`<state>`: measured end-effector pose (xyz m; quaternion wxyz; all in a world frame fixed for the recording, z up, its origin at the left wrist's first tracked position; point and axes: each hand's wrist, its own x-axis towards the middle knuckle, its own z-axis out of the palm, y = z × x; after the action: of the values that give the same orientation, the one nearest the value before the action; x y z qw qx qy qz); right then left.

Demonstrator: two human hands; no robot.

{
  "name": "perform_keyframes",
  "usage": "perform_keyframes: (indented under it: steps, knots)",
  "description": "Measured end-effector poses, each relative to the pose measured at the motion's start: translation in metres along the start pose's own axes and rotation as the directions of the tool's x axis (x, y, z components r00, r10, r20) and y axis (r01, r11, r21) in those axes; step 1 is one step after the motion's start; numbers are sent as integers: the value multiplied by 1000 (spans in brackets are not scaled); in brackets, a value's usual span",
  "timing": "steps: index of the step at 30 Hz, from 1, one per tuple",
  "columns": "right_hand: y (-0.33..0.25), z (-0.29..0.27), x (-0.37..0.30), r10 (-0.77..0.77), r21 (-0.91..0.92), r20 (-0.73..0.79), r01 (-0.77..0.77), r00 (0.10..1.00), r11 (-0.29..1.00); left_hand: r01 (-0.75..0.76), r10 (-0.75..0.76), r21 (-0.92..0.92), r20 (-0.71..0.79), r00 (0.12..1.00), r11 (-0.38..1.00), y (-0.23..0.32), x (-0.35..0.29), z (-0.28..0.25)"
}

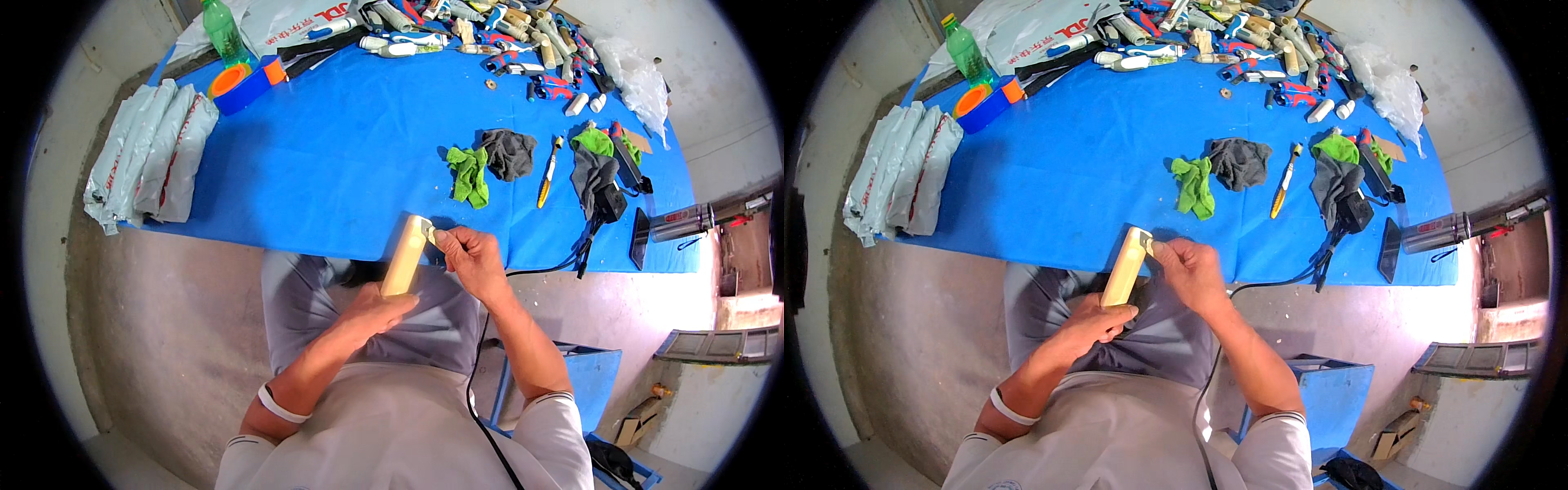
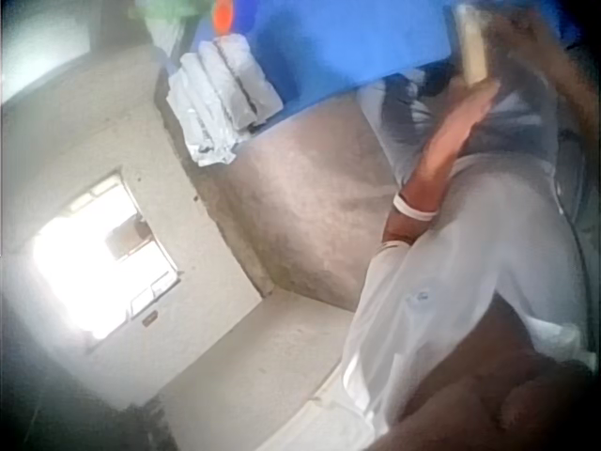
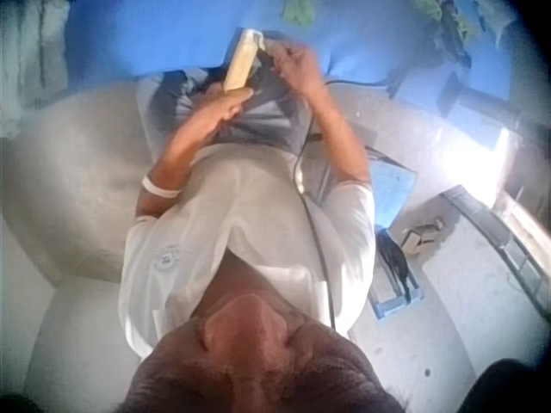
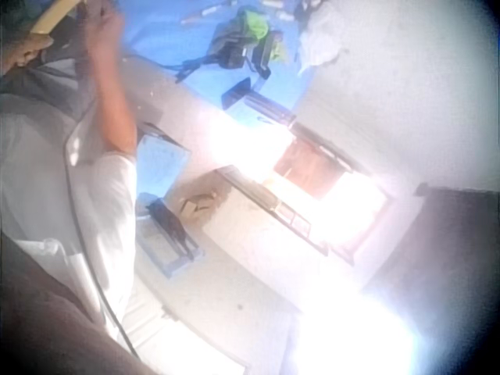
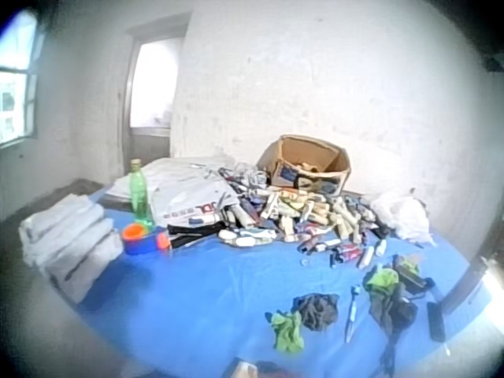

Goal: The person holds a cylindrical wooden object and uses a small handheld tool to scrape and shape its surface. After shaping, the person wipes the wooden object with a green cloth to remove debris.

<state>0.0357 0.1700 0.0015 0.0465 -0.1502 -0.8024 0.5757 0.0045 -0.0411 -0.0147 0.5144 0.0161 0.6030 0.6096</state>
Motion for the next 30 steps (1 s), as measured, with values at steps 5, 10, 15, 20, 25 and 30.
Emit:
perform_keyframes:
  steps: [5,10,15,20,25,30]
  knots:
    - [1,0,0,-1,46,4,1,1000,999,-5,5,-23,24,1000,1000,0,0,-2]
    - [-5,1,-2,8,-39,11,-7,1000,999,7,-6,-36,26,1000,999,-8,5,-6]
    - [-5,1,-4,9,-41,5,-9,1000,999,7,-4,-76,35,999,997,-5,4,-4]
    - [-7,-2,1,55,12,-14,-55,998,998,31,-30,-51,32,999,998,1,2,-3]
    - [-4,0,-1,-10,1,-13,10,1000,1000,23,-22,-42,18,1000,999,-3,4,-2]
    - [-1,0,-3,-22,-20,3,22,1000,1000,-7,10,-67,37,999,998,-2,2,-2]
